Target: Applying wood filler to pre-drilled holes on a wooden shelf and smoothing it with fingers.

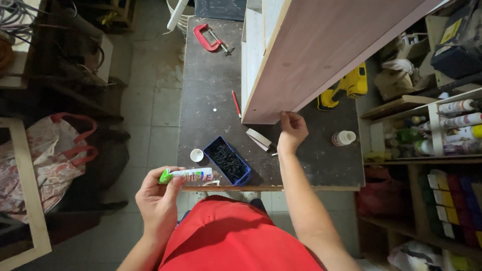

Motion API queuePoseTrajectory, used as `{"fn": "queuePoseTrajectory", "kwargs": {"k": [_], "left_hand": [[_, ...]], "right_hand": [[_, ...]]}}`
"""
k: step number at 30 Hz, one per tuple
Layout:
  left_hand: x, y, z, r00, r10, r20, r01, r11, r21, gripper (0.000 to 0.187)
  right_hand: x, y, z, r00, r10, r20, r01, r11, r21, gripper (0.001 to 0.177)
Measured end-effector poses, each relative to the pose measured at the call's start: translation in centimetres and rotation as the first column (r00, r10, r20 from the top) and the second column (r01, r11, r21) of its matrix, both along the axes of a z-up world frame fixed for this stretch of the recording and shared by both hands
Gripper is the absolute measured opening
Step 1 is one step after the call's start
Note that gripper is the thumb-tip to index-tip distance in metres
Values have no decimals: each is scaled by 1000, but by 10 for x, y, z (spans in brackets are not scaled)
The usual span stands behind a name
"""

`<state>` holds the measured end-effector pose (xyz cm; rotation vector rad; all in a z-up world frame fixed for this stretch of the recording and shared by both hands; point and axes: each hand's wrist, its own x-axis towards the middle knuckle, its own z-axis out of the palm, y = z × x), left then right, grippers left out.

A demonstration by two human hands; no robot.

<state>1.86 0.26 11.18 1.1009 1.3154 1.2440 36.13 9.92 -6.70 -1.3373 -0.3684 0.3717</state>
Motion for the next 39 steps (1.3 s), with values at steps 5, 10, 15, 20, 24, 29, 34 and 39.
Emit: {"fn": "queuePoseTrajectory", "kwargs": {"k": [5, 10, 15, 20, 24, 29, 34, 39], "left_hand": [[7, 2, 0, 998, -22, 55, 21, 1000, 9, 19], [11, 5, -1, 996, -33, 80, 32, 999, 14, 18], [12, 6, -1, 999, -31, 23, 31, 999, 15, 19], [13, 8, -1, 999, -39, 28, 38, 998, 46, 20], [12, 9, -1, 998, -47, 39, 44, 997, 61, 19], [11, 9, -3, 998, -49, 48, 46, 997, 62, 20], [14, 11, 0, 997, -47, 57, 43, 997, 62, 20], [13, 11, -2, 997, -60, 46, 57, 996, 62, 20]], "right_hand": [[5, -3, 0, 989, 12, 150, -8, 1000, -29, 7], [8, -3, 3, 985, 20, 174, -10, 998, -59, 7], [14, -5, -9, 970, 58, 236, -40, 996, -80, 9], [11, -5, -5, 976, 81, 202, -83, 997, 3, 10], [9, -5, 3, 982, 54, 181, -39, 996, -86, 9], [13, -4, 1, 977, 71, 203, -59, 996, -63, 8], [17, -7, 5, 962, 98, 253, -77, 993, -92, 9], [18, -11, 19, 920, 139, 367, -96, 986, -134, 5]]}}
